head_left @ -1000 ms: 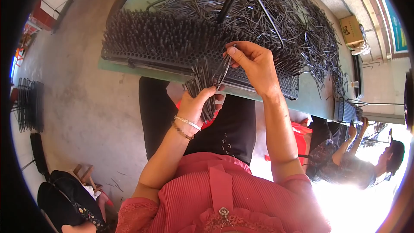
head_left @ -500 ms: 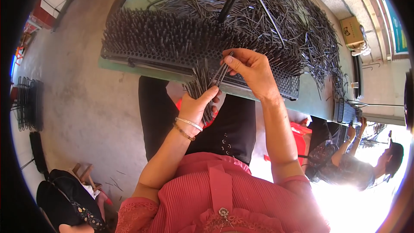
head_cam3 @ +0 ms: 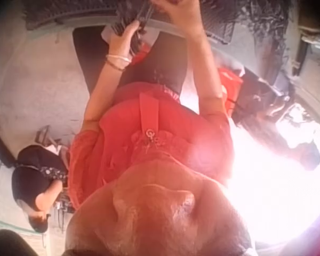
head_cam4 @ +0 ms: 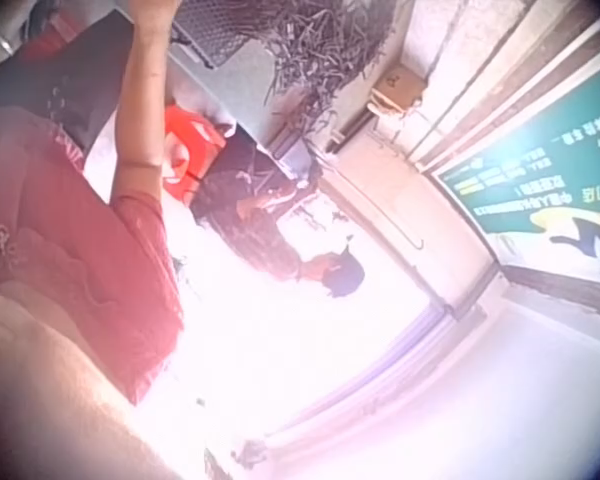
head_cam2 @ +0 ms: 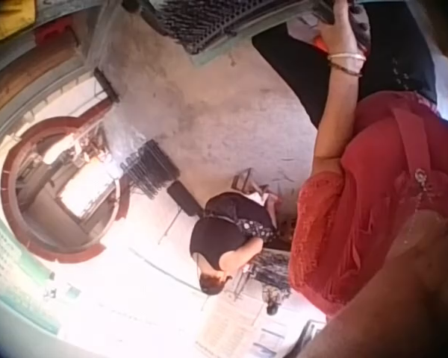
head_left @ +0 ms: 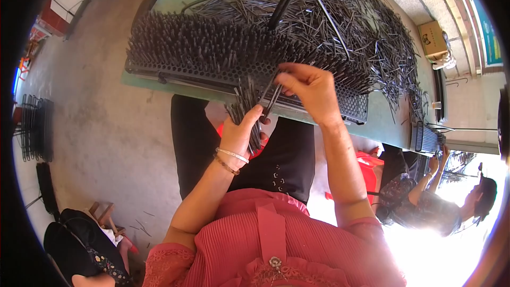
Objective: Manually inserting thin metal rods into a perforated metal plate on a workbench.
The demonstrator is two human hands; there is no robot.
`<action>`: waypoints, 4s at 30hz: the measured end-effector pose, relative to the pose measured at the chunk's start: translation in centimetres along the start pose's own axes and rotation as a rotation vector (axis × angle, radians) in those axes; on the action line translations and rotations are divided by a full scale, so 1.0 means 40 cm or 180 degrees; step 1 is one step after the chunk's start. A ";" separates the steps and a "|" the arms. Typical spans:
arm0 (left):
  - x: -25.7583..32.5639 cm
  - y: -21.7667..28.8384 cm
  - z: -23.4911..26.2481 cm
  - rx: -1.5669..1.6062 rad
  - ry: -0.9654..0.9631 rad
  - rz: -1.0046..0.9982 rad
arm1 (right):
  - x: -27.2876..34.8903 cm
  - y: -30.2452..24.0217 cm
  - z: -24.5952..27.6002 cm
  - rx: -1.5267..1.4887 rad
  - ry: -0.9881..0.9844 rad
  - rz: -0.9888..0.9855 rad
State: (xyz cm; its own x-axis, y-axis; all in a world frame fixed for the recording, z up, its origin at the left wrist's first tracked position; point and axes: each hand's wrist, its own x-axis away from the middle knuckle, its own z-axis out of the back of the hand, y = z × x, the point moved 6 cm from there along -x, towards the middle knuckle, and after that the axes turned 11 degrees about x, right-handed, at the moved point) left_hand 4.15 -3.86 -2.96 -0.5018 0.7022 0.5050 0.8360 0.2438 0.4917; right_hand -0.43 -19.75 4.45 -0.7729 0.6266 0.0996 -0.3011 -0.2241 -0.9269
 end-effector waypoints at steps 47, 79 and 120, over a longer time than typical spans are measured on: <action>-0.001 -0.008 0.037 0.0310 -0.0043 0.0119 | -0.125 -0.065 0.002 -0.0035 0.0280 0.1370; 0.001 -0.013 0.037 0.0362 -0.0109 0.0202 | -0.065 -0.157 -0.058 0.2771 0.1264 0.2551; -0.002 -0.010 -0.008 -0.0146 -0.0479 0.0512 | -0.051 -0.118 -0.029 0.2388 0.1166 0.2313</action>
State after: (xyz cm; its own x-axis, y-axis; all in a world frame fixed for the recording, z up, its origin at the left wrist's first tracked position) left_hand 3.78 -4.23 -2.97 -0.3212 0.8224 0.4696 0.8898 0.0924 0.4469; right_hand 3.21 -19.08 8.22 -0.7282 0.3174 -0.6074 -0.2005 -0.9462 -0.2541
